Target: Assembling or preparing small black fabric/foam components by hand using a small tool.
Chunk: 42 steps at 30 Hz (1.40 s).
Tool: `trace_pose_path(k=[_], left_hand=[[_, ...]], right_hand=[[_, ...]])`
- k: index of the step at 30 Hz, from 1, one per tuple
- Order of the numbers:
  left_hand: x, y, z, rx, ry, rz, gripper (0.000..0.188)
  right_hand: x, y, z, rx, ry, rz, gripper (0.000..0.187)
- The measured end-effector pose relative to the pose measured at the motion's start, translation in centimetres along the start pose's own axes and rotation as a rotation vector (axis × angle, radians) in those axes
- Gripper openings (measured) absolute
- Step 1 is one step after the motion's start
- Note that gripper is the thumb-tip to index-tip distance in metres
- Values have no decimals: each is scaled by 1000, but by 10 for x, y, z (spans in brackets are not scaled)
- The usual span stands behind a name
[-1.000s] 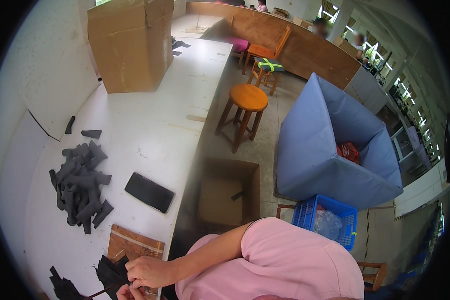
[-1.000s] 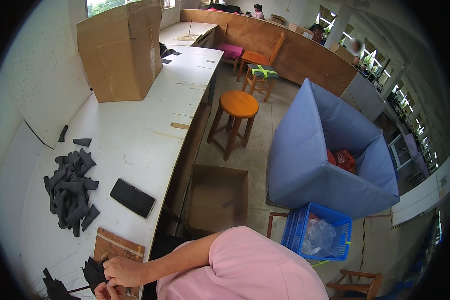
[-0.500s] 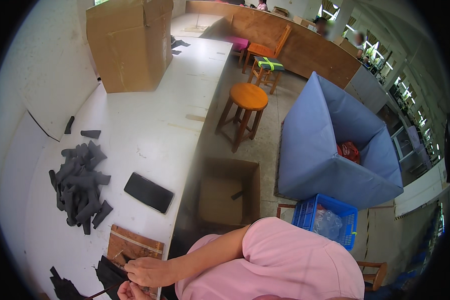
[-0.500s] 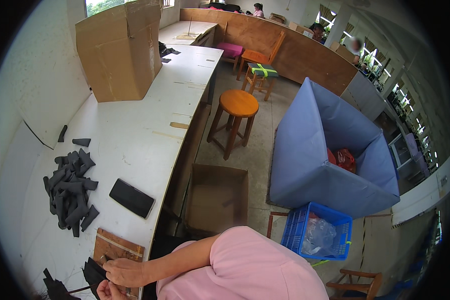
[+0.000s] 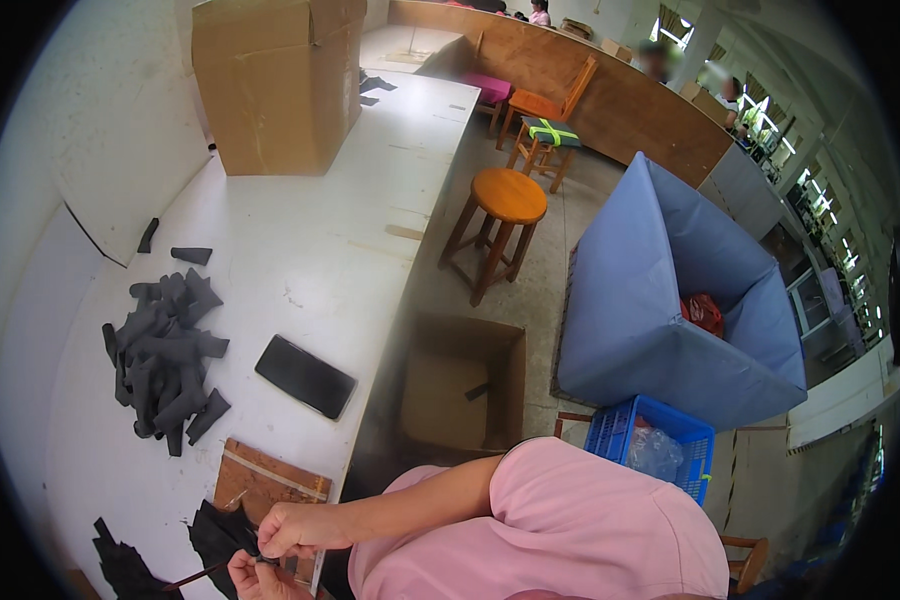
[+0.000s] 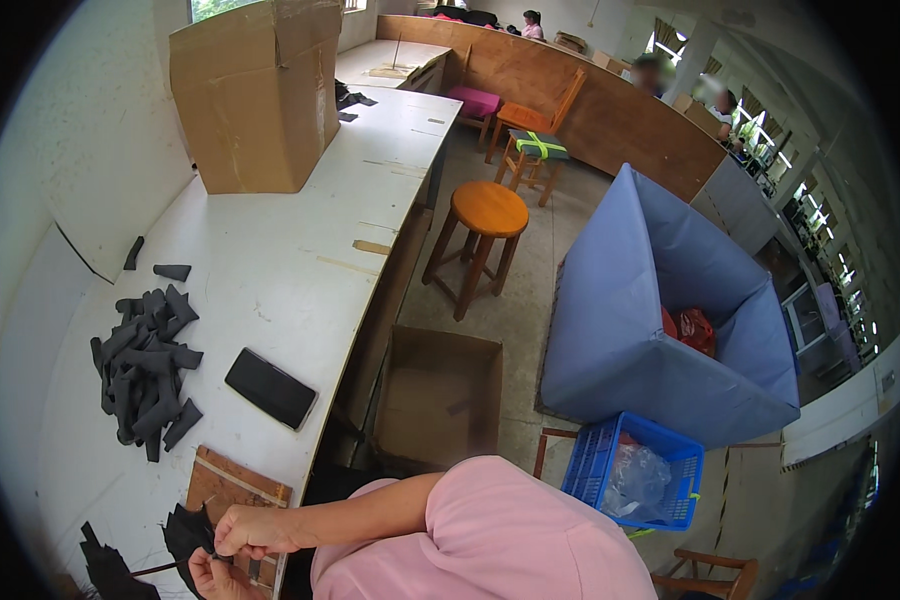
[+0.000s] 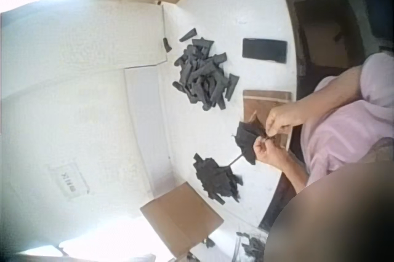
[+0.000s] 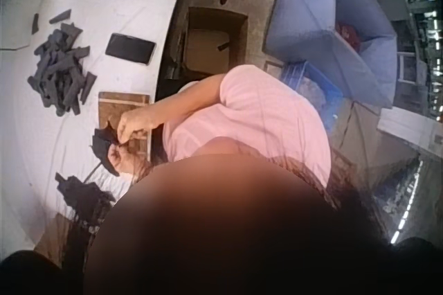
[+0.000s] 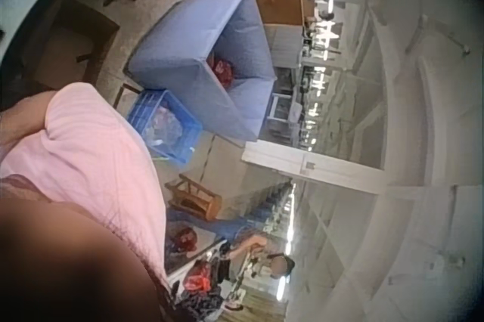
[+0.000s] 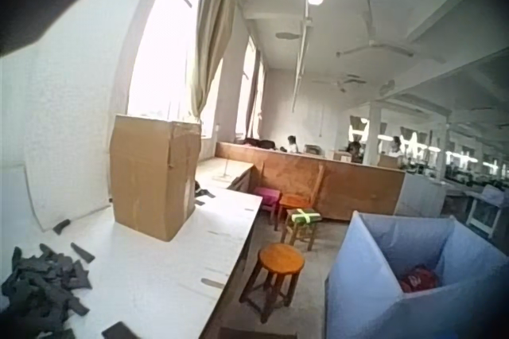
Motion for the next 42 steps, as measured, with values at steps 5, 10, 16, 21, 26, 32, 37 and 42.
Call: trace_pose_path(k=[5,10,16,21,26,32,37,42], left_hand=[[-5,-4,-3,4,-291,11,19],[-22,12,-10,137,84,-270,14],[-58,-12,-20,485,160,-613,52],[-55,-14,-27,39,63,-139,28],[-43,-8,-24,-74,-176,-164,22],[-48,6,-25,-61,-48,-364,17],[-47,16,-21,270,260,-1219,22],[-81,18,-24,642,358,-1421,38]], right_hand=[[-1,-5,3,17,135,-166,15],[9,-2,-2,49,49,-139,16],[12,-1,-11,26,22,-312,18],[28,-25,-15,-196,601,-715,4],[30,-34,-5,-193,774,-938,11],[30,-43,-3,-220,717,-1016,11],[22,-30,-2,-74,310,-620,6],[37,-48,-11,89,159,-395,3]])
Point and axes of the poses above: each hand's wrist, its own z-axis towards the middle knuckle, its own y-axis out of the back of the hand, x = y × z, the point moved 1 cm from there along z, towards the middle knuckle, and after that the axes turned 6 degrees about -y, right-handed, at the moved point
